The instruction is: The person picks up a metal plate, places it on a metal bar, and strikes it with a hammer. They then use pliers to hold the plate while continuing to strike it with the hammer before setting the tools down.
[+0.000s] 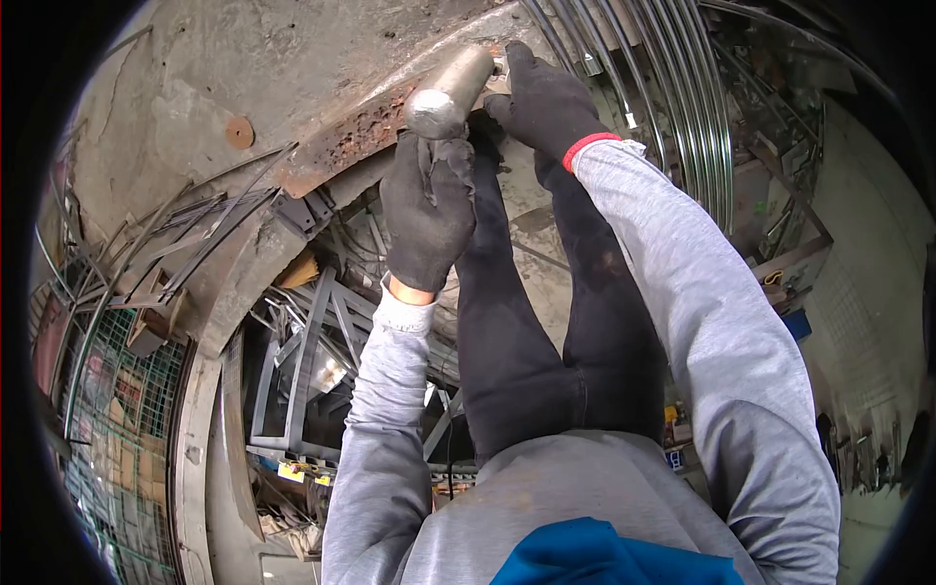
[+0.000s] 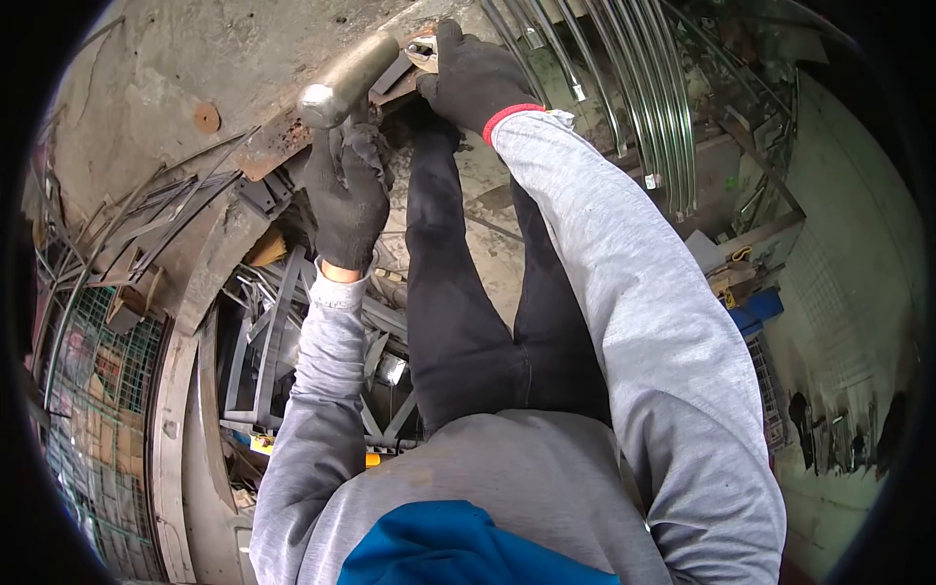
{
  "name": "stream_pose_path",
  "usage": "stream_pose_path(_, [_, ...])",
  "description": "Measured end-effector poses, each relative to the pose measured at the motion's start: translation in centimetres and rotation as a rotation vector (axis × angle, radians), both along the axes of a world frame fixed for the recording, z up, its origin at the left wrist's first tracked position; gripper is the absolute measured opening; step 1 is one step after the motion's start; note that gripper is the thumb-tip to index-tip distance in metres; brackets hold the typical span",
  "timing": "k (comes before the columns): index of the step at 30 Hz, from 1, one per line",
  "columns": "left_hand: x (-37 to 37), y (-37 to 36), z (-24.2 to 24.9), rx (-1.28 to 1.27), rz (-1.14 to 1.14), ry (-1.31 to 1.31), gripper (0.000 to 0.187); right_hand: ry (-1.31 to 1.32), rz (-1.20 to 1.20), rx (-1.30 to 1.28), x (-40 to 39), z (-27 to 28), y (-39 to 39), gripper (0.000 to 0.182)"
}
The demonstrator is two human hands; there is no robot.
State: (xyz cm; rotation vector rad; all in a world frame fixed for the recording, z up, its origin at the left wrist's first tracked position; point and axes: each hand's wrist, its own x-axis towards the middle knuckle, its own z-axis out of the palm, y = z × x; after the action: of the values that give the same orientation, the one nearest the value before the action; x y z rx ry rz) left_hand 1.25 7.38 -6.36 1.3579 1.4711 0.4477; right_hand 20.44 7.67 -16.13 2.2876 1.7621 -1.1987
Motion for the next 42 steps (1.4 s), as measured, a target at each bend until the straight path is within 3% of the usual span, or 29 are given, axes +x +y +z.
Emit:
stream_pose_path(2, [0.8,-0.3,-2.7,0.345,-0.101,-0.021,0.026,0.006,0.021,0.002,0.1,-0.1,-0.1,0.071])
stream_pose_path(3, [1.1,-0.3,-3.4,0.133,-0.091,0.011,0.027,0.003,0.019,0.001,0.2,-0.3,-0.1,0.071])
stream_pose_path(4, [1.1,-0.4,-5.2,0.131,-0.092,0.009,0.027,-0.012,0.026,-0.018,0.3,-0.5,-0.2,0.071])
stream_pose_path(6, [0.4,-0.5,-7.7,0.108,-0.221,0.338,0.028,-0.007,0.036,-0.043,-0.6,-0.1,-1.0,0.072])
stream_pose_path(11, [-0.5,0.6,-2.6,0.041,-0.151,0.220,0.026,0.012,0.036,-0.018,-0.3,-0.7,-1.2,0.074])
stream_pose_path(13, [0.7,1.6,0.8,0.071,0.033,-0.043,0.031,-0.016,0.020,-0.059,-0.1,-0.1,-0.4,0.074])
stream_pose_path(14, [1.5,1.6,1.9,0.277,0.067,-0.112,0.029,-0.023,0.021,-0.053,0.2,0.1,0.2,0.074])
stream_pose_path(18, [-0.3,-0.4,-3.6,0.529,-0.137,-0.073,0.028,-0.002,0.042,-0.116,0.3,0.4,0.4,0.070])
stream_pose_path(19, [-0.3,-0.6,-5.6,0.463,-0.156,-0.041,0.026,0.000,0.004,-0.113,0.0,0.4,0.4,0.067])
stream_pose_path(20, [0.5,0.1,-5.9,0.090,-0.201,0.244,0.028,0.006,0.006,-0.113,-0.1,0.2,0.3,0.067])
stream_pose_path(23, [0.1,1.2,-7.7,0.081,-0.279,0.358,0.030,-0.015,0.014,-0.072,0.4,-0.7,0.2,0.065])
stream_pose_path(26, [-0.6,1.4,-3.6,0.018,-0.169,0.229,0.032,0.001,0.055,-0.082,-0.3,-0.5,-0.7,0.066])
stream_pose_path(28, [0.5,1.8,-0.8,0.127,0.029,-0.035,0.041,-0.048,0.046,-0.035,-0.3,-0.6,-0.5,0.064])
stream_pose_path(30, [0.4,1.3,-0.6,0.431,-0.003,-0.095,0.044,-0.031,0.060,-0.083,0.0,-0.4,0.0,0.069])
stream_pose_path(32, [-0.5,0.7,-1.6,0.381,-0.160,-0.132,0.042,-0.013,0.077,-0.132,0.5,0.1,0.5,0.073])
stream_pose_path(33, [-0.6,0.3,-4.9,0.424,-0.209,-0.067,0.037,-0.017,0.071,-0.130,0.6,0.3,0.6,0.072])
stream_pose_path(34, [-0.5,0.2,-6.6,0.192,-0.211,0.114,0.033,-0.005,0.067,-0.131,0.1,0.5,0.5,0.070])
stream_pose_path(35, [-0.5,0.9,-8.2,0.143,-0.237,0.210,0.033,0.028,0.008,-0.128,0.0,-0.1,0.1,0.068])
stream_pose_path(42, [-6.0,1.3,-8.0,0.135,-0.099,0.377,0.034,0.000,0.072,-0.098,0.0,-0.2,0.1,0.067])
